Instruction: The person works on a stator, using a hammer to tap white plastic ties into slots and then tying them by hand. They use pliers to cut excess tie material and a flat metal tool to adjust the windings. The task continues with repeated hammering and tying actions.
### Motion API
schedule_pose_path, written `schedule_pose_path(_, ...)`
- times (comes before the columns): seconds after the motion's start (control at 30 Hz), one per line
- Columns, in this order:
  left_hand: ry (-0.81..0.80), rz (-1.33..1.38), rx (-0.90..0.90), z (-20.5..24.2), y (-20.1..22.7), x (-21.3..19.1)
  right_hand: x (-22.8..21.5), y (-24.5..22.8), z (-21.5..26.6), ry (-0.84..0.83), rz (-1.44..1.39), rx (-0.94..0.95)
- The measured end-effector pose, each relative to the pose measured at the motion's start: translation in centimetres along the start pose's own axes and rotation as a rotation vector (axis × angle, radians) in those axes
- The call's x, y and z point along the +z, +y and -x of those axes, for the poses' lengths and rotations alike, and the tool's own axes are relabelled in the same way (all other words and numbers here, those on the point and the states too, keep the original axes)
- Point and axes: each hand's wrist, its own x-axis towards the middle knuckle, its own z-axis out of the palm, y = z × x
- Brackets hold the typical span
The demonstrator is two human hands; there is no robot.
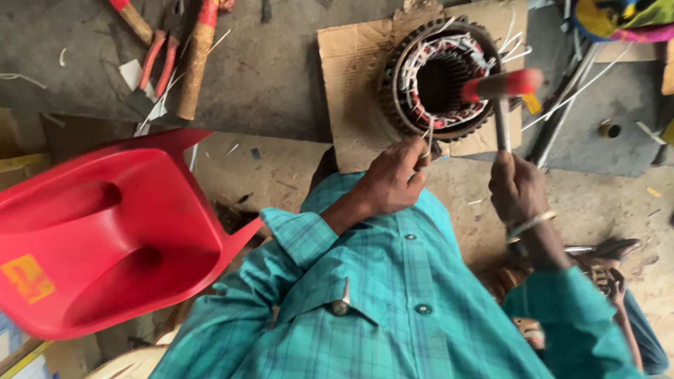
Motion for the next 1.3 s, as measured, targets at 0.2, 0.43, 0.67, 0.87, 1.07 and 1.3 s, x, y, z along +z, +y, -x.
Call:
schedule_pose_path(0.2, 0.002, -0.009, 0.014, 0.0, 0.3, -0.4, 0.2, -1.8, -1.5, -0.084, -0.246, 0.304)
schedule_pose_path(0.43, -0.046, 0.097, -0.13, -1.1, 1.9, 0.0, 0.3, 10.0, -2.1, -0.073, -0.505, 0.114)
schedule_pose_path(0.67, 0.123, 0.563, -0.452, -12.9, -0.7, 1.0, -0.2, 14.4, -15.9, 0.476, 0.057, -0.119)
schedule_pose_path(0.87, 0.294, 0.674, -0.46, -16.6, -4.7, 1.0, 0.0, 7.6, -14.3, 0.637, 0.062, -0.781)
schedule_pose_path(1.07, 0.35, 0.59, -0.501, -17.1, -5.1, 3.1, 4.7, -1.1, -5.9, 0.294, 0.403, -1.005)
schedule_pose_path(1.3, 0.153, -1.039, 0.326, -16.8, -6.0, -0.3, 7.7, -2.5, -5.8, 0.385, 0.348, -0.891)
